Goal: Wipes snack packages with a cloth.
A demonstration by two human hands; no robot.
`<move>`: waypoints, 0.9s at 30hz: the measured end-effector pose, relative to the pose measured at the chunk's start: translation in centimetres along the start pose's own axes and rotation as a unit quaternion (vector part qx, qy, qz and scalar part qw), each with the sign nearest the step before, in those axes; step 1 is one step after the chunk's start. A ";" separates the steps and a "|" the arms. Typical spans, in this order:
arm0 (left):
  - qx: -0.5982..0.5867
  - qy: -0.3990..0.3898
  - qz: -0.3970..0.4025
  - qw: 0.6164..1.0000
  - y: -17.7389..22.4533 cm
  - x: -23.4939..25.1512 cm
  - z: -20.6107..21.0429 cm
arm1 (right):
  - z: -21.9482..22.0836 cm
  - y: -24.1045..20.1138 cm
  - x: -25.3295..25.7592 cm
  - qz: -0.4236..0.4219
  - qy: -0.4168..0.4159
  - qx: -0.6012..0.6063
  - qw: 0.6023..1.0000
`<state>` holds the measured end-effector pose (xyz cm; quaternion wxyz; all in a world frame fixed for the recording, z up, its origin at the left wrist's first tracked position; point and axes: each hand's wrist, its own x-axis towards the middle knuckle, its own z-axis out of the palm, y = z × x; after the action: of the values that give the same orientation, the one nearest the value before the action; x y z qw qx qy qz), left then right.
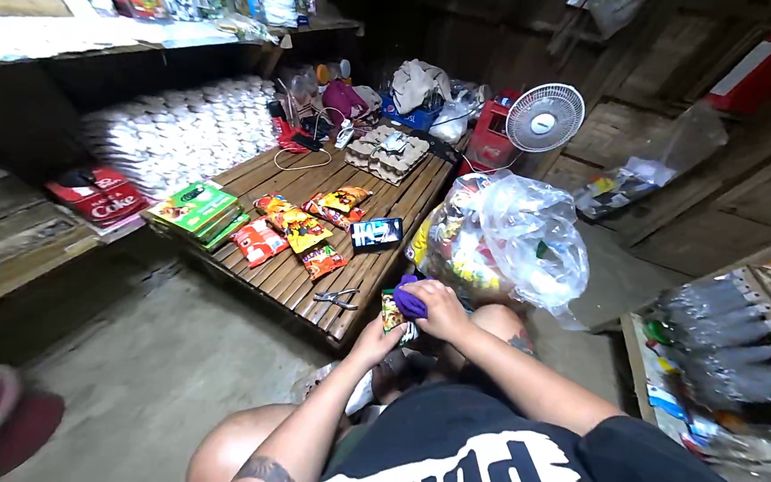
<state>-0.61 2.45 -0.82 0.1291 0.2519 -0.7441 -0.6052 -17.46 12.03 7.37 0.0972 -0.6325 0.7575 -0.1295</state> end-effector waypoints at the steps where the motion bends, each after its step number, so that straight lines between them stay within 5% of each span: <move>1: 0.012 -0.007 0.000 1.000 -0.2 0.0 0.0 | 0.1 0.2 -0.1 0.012 -0.017 0.003 1.000; 27: 0.129 -0.036 -0.013 0.991 0.1 0.0 -0.4 | 2.1 1.1 -1.5 0.022 0.010 0.049 0.998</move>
<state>-0.44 2.07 -0.63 0.0606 0.2539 -0.8169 -0.5143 -17.52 13.55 5.04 0.1235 -0.6085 0.7651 -0.1706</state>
